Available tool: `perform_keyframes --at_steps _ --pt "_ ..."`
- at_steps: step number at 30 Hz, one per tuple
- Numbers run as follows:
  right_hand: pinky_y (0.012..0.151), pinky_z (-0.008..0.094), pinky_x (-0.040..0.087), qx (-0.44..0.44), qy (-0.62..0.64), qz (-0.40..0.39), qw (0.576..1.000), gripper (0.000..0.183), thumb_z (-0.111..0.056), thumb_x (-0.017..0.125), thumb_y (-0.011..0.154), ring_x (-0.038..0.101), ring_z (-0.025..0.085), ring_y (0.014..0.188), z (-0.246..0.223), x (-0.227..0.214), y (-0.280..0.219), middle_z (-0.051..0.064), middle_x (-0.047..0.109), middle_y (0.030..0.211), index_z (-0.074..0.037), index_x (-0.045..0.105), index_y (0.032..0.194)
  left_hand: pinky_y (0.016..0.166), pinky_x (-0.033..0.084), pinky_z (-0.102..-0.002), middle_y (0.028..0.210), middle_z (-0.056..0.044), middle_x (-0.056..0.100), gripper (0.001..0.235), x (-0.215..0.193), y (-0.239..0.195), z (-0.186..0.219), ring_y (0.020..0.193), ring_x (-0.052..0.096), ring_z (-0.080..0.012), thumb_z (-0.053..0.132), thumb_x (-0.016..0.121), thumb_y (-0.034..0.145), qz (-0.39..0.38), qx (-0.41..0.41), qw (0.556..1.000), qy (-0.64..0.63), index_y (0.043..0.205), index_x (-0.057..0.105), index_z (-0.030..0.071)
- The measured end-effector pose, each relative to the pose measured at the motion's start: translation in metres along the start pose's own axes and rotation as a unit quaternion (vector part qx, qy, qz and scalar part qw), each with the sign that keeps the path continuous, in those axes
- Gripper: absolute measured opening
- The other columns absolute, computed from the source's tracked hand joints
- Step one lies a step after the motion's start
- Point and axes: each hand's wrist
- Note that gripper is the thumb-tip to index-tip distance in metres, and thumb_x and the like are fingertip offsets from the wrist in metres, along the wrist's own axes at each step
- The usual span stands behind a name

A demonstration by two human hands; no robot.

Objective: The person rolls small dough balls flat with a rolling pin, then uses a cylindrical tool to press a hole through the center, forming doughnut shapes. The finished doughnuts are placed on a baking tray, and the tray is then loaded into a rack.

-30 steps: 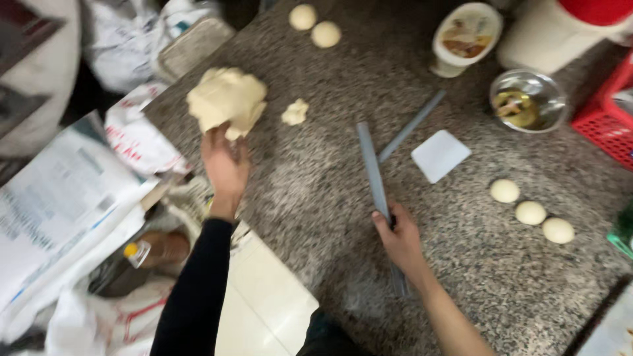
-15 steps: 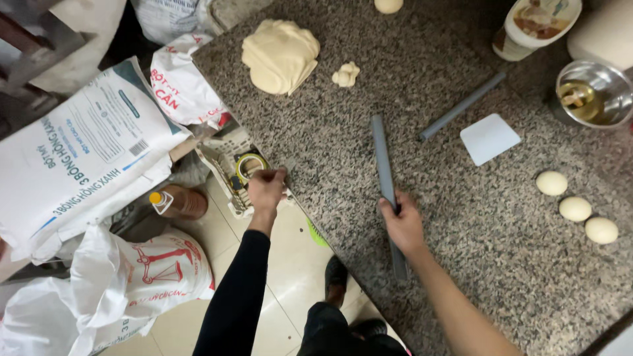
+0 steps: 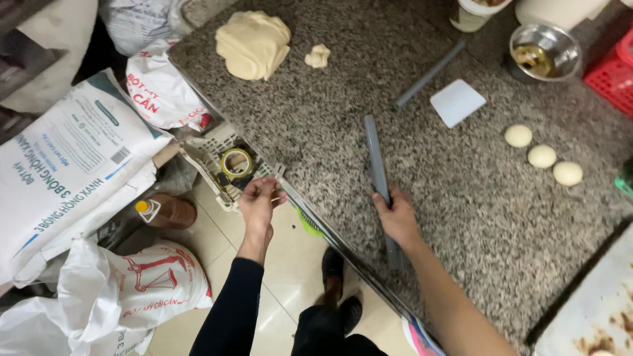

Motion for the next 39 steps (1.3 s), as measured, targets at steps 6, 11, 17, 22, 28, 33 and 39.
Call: perform_keyframes --at_steps 6,11,17,22,28,33,39 --pt "0.074 0.049 0.051 0.034 -0.127 -0.007 0.991 0.060 -0.039 0.068 0.093 0.061 0.036 0.085 -0.013 0.020 -0.026 0.019 0.053 0.115 -0.008 0.050 0.141 0.058 0.058 -0.029 0.086 -0.007 0.070 0.013 -0.039 -0.027 -0.028 0.065 0.067 -0.0162 0.012 0.067 0.098 0.039 -0.029 0.999 0.022 0.105 0.070 0.001" --pt "0.081 0.052 0.050 0.085 -0.284 -0.065 0.953 0.080 -0.048 0.071 0.095 0.057 0.040 0.098 -0.044 0.027 -0.027 0.023 0.050 0.118 -0.011 0.034 0.156 0.056 0.057 -0.029 0.081 -0.007 0.068 0.012 -0.082 0.000 -0.081 0.060 0.066 -0.0159 0.009 0.066 0.096 0.034 -0.088 0.995 0.020 0.104 0.072 0.002" --pt "0.095 0.061 0.035 0.124 -0.237 0.020 0.963 0.071 -0.042 0.074 0.091 0.046 0.040 0.119 -0.074 0.056 -0.001 0.019 0.045 0.131 -0.027 0.042 0.153 0.050 0.053 -0.030 0.078 -0.009 0.066 0.014 -0.116 0.062 -0.150 0.056 0.060 -0.0166 -0.003 0.067 0.090 0.023 -0.170 0.985 0.008 0.103 0.072 -0.002" --pt "0.096 0.051 0.027 0.154 -0.223 0.028 0.962 0.071 -0.045 0.073 0.092 0.041 0.034 0.121 -0.101 0.074 0.014 0.016 0.044 0.124 -0.028 0.044 0.154 0.048 0.048 -0.029 0.077 -0.010 0.066 0.010 -0.135 0.106 -0.187 0.057 0.061 -0.0168 0.001 0.065 0.096 -0.015 -0.224 0.971 0.077 0.102 0.069 -0.006" --pt "0.090 0.045 0.026 0.125 -0.234 0.058 0.962 0.071 -0.047 0.075 0.089 0.041 0.029 0.107 -0.096 0.079 0.013 0.012 0.044 0.109 -0.028 0.050 0.153 0.049 0.047 -0.028 0.080 -0.010 0.066 0.013 -0.131 0.161 -0.246 0.059 0.060 -0.0160 0.004 0.063 0.098 -0.064 -0.235 0.966 0.083 0.104 0.068 -0.006" --pt "0.086 0.043 0.028 0.046 -0.242 0.074 0.966 0.072 -0.052 0.077 0.089 0.040 0.028 0.104 -0.075 0.079 0.017 0.008 0.048 0.105 -0.023 0.055 0.152 0.052 0.048 -0.028 0.082 -0.010 0.067 0.015 -0.113 0.195 -0.264 0.062 0.059 -0.0153 0.007 0.061 0.100 -0.072 -0.242 0.966 0.050 0.107 0.068 -0.005" --pt "0.089 0.045 0.029 0.014 -0.226 0.089 0.970 0.072 -0.052 0.078 0.087 0.042 0.028 0.107 -0.067 0.075 0.010 0.010 0.048 0.109 -0.020 0.057 0.149 0.054 0.049 -0.027 0.084 -0.009 0.068 0.018 -0.142 0.146 -0.290 0.064 0.059 -0.0144 0.010 0.059 0.102 -0.078 -0.252 0.964 0.036 0.109 0.067 -0.004"
Point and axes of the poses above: each hand's wrist, its own y-axis towards the middle knuckle, its own x-axis out of the palm, z = x × y
